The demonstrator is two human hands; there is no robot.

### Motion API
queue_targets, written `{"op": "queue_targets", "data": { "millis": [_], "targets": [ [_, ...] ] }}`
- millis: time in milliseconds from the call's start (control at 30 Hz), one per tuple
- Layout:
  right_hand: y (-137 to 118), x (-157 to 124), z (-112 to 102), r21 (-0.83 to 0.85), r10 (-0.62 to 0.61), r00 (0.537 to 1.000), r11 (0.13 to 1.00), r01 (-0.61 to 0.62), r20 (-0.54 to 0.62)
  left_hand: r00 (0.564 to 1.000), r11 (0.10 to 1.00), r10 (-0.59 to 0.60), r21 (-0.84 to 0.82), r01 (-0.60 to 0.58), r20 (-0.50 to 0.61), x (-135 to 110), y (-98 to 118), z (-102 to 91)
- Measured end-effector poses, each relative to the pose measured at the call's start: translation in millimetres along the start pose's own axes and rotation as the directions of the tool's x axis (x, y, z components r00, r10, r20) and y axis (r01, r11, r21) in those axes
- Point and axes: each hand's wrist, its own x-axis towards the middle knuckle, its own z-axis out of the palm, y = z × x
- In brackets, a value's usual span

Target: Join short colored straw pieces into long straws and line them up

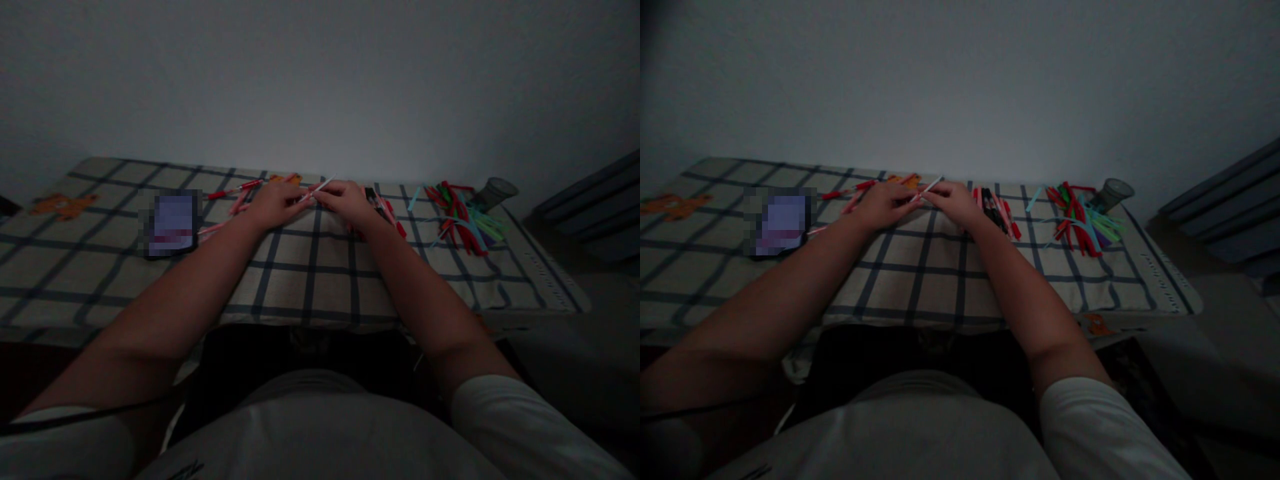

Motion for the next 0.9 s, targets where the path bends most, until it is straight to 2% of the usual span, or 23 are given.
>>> {"op": "queue_targets", "data": {
  "millis": [267, 500, 700, 900],
  "targets": [
    [7, 4, 3, 0.031, 0.010, 1.000, 0.999, -0.010, -0.004, 0.999, 1.000, -0.025, 0.003, 0.025, 0.025, 0, 5, -4.9],
    [12, 10, 5, 0.170, 0.080, 0.983, 0.984, -0.052, -0.165, 1.000, 1.000, -0.019, -0.002, 0.019, 0.011, 1, 6, -7.3],
    [8, 9, 1, 0.083, 0.071, 0.984, 0.995, -0.058, -0.162, 0.999, 1.000, -0.011, -0.002, 0.011, 0.031, 0, 3, -4.9],
    [-3, 6, 1, 0.002, 0.103, 0.983, 0.995, -0.104, -0.149, 1.000, 0.998, -0.024, 0.052, 0.023, 0.020, 0, 10, -7.7]
  ]
}}
